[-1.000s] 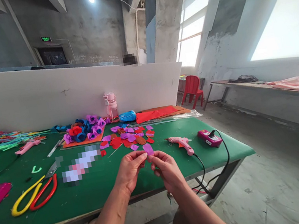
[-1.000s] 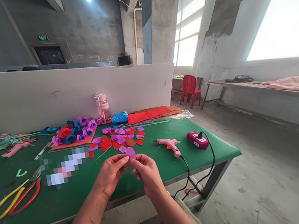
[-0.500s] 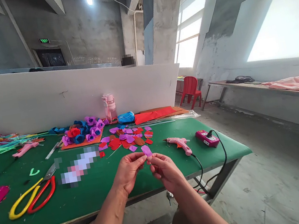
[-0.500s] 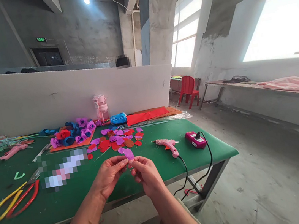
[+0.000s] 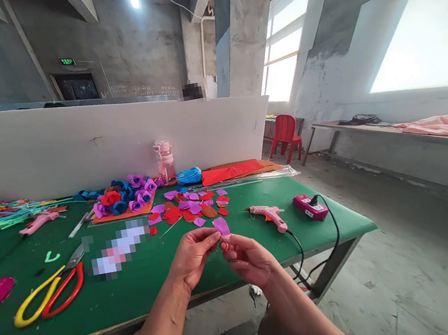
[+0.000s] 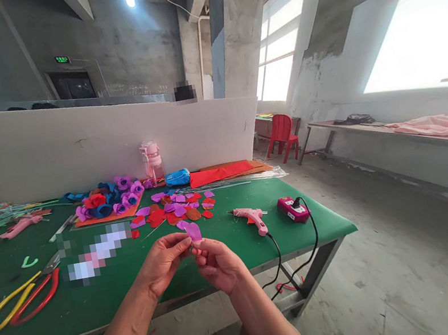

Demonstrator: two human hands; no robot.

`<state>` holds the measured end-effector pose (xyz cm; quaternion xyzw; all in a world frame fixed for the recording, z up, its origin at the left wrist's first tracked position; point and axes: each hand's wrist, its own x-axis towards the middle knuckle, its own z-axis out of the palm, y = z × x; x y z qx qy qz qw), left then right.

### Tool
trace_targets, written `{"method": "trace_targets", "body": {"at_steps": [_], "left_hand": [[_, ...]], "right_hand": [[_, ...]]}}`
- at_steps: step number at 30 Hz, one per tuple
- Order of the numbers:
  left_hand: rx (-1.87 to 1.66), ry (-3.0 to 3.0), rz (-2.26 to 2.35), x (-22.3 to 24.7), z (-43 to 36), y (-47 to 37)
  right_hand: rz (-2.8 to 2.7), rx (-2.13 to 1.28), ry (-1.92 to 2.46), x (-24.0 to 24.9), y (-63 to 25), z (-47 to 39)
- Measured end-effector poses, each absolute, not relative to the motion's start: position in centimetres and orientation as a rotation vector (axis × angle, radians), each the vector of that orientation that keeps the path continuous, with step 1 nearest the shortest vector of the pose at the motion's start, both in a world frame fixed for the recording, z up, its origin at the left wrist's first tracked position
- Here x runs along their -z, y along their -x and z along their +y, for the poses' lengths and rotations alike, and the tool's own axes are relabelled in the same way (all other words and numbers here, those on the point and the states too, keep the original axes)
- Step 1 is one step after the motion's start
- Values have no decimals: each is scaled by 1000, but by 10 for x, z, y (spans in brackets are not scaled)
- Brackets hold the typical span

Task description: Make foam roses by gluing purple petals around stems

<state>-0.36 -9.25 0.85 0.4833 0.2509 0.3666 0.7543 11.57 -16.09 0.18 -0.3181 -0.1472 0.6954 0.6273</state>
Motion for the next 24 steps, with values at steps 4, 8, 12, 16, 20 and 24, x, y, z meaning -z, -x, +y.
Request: {"method": "trace_targets", "body": {"at_steps": [4, 8, 12, 16, 20, 24], "left_hand": [[-789, -1064, 516, -10, -93, 4], [-809, -1080, 515, -11, -95, 2], [-871, -1084, 558, -9, -97, -2], [-908, -1069, 583, -8, -98, -6], [-911, -1034, 580, -8, -98, -6], [-915, -1014, 594, -6, -97, -6]], "right_hand": [[-375, -1604, 735, -3, -116, -163], [-516, -1439, 760, 0, -112, -165], [-636, -1195, 855, 2, -107, -167], [-671, -1123, 891, 4, -107, -169], [-704, -1153, 883, 4, -109, -171], [-743, -1047, 965, 5, -107, -168]]}}
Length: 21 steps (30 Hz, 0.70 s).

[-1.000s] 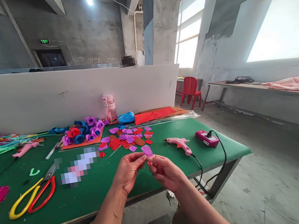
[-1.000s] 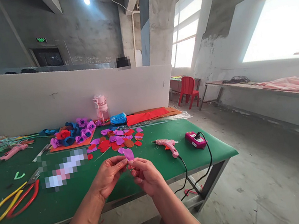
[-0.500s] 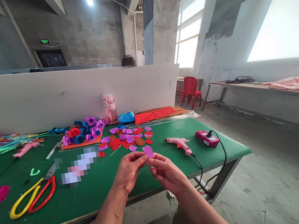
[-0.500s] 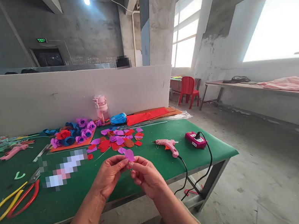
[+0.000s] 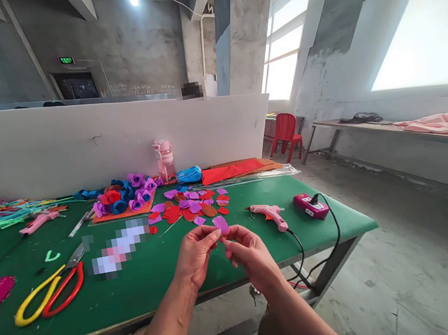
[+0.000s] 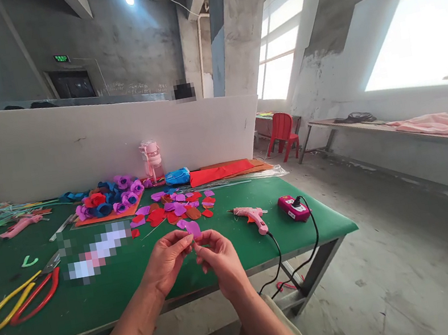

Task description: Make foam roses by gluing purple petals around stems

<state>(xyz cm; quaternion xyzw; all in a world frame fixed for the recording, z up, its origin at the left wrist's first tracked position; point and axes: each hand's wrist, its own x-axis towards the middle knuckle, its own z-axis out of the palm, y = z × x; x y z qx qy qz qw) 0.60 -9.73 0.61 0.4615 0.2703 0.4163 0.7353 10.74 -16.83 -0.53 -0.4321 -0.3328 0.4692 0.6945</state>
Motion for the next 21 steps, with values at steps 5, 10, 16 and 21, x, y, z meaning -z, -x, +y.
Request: {"method": "trace_targets", "body": {"at_steps": [5, 10, 16, 21], "left_hand": [[-913, -1002, 632, -3, -97, -6], [-904, -994, 652, -2, -99, -7], [-887, -1143, 682, -6, -95, -1], [-1148, -1899, 653, -18, -88, 15]], "right_hand": [[-813, -810, 1133, 13, -104, -162], [-854, -755, 1170, 17, -105, -161], [-838, -799, 1202, 14, -112, -163], [-875, -920, 1245, 8, -120, -170]]}}
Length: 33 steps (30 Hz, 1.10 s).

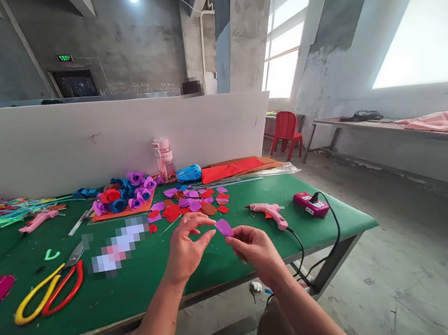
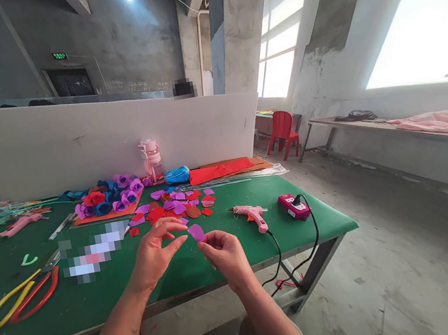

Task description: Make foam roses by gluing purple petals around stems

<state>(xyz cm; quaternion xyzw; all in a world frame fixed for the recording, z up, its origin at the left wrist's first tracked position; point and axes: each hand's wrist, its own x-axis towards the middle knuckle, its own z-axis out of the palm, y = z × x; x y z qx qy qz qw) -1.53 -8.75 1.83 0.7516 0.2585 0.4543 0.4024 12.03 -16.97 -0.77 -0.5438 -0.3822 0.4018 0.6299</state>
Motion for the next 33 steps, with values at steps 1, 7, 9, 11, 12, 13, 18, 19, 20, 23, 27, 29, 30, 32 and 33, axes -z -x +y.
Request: {"method": "trace_targets", "body": {"at_steps": [1, 7, 9, 11, 12, 13, 18, 19, 20, 23, 27, 29, 30, 32, 33], "left_hand": [[-1169, -2074, 609, -20, -87, 18], [-1192, -2573, 474, -20, -86, 23], [-1200, -2640, 460, -18, -86, 22], [-1200, -2689, 449, -18, -86, 23], [-1197, -2709, 445, -18, -86, 23], [-1194, -2729, 440, -18, -86, 23], [-1170, -2812, 432, -17, -85, 23], [-1162, -2828, 438, -17, -85, 23], [-1150, -2843, 444, -17, -85, 23], [-1094, -2885, 451, -17, -85, 23], [-1019, -2835, 469, -18, -87, 22], [-1091, -2664, 537, -17, -86, 21], [-1151, -2527, 588, -16, -86, 20], [-1217, -2195, 704, -14, -84, 17], [-1193, -2034, 755, -12, -84, 15]], "right_hand": [[-891, -937, 1256, 7, -122, -171], [-957, -956, 1348, 6, -128, -173], [-995, -954, 1357, 6, -129, -174], [-1028, -948, 1364, 5, -129, -174], [-1040, -944, 1366, 5, -129, -174], [-1049, -940, 1367, 4, -130, -174], [-1097, -913, 1375, 5, -132, -175], [-1111, -901, 1382, 6, -132, -174], [-1128, -884, 1390, 7, -133, -174], [-1188, -805, 1417, 10, -134, -174], [-1230, -705, 1431, 11, -136, -173], [-1162, -704, 1421, 11, -136, -172], [-1100, -723, 1408, 11, -135, -172], [-964, -779, 1360, 12, -131, -171], [-908, -806, 1329, 12, -128, -170]]}}
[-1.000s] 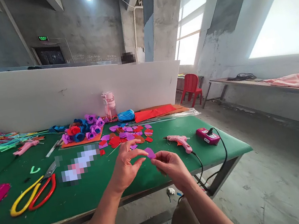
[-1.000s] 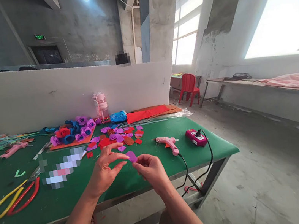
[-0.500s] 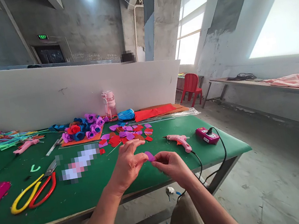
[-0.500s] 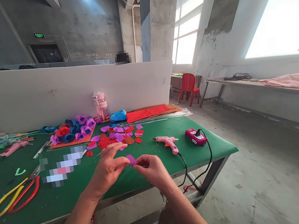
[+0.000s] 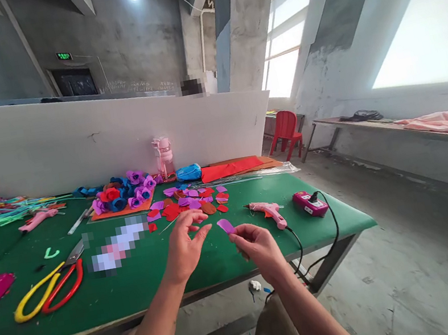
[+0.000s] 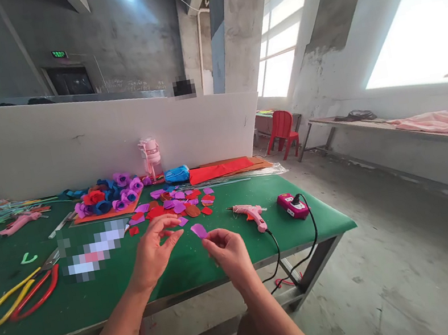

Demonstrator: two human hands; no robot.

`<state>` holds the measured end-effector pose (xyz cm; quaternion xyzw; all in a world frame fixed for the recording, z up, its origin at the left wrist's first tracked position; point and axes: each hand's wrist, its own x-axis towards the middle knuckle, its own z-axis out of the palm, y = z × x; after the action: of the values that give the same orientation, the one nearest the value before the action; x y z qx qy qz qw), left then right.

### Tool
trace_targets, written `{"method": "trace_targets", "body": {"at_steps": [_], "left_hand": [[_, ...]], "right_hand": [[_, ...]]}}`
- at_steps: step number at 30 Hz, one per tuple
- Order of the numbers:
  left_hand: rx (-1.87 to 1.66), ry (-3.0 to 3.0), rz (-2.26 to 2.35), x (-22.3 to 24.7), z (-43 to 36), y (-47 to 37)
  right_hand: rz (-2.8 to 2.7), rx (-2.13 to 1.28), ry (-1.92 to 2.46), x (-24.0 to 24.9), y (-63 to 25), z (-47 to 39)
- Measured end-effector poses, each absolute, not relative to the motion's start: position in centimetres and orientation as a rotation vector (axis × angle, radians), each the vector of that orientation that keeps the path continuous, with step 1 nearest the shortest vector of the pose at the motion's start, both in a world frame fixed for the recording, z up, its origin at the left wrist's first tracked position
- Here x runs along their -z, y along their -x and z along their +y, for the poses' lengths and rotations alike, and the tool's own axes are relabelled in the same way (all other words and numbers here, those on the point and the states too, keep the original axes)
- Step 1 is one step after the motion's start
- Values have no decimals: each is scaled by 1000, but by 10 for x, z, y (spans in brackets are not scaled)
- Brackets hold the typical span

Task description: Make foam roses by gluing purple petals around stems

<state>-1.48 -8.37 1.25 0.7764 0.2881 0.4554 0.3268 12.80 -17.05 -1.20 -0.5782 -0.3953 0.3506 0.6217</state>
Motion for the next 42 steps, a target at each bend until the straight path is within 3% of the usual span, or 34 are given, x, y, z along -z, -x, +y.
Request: {"method": "trace_targets", "body": {"at_steps": [6, 20, 34, 42], "left_hand": [[-862, -1541, 775, -8, -91, 3], [-915, -1151, 661, -7, -94, 0], [-819, -1133, 706, -7, -95, 0], [-787, -1002, 655, -7, -95, 0]], "right_hand": [[-785, -891, 1161, 15, -110, -166], [-694, -1120, 1023, 17, -106, -168], [-705, -1025, 1059, 21, -108, -167], [-620, -1225, 923, 22, -107, -169]]}}
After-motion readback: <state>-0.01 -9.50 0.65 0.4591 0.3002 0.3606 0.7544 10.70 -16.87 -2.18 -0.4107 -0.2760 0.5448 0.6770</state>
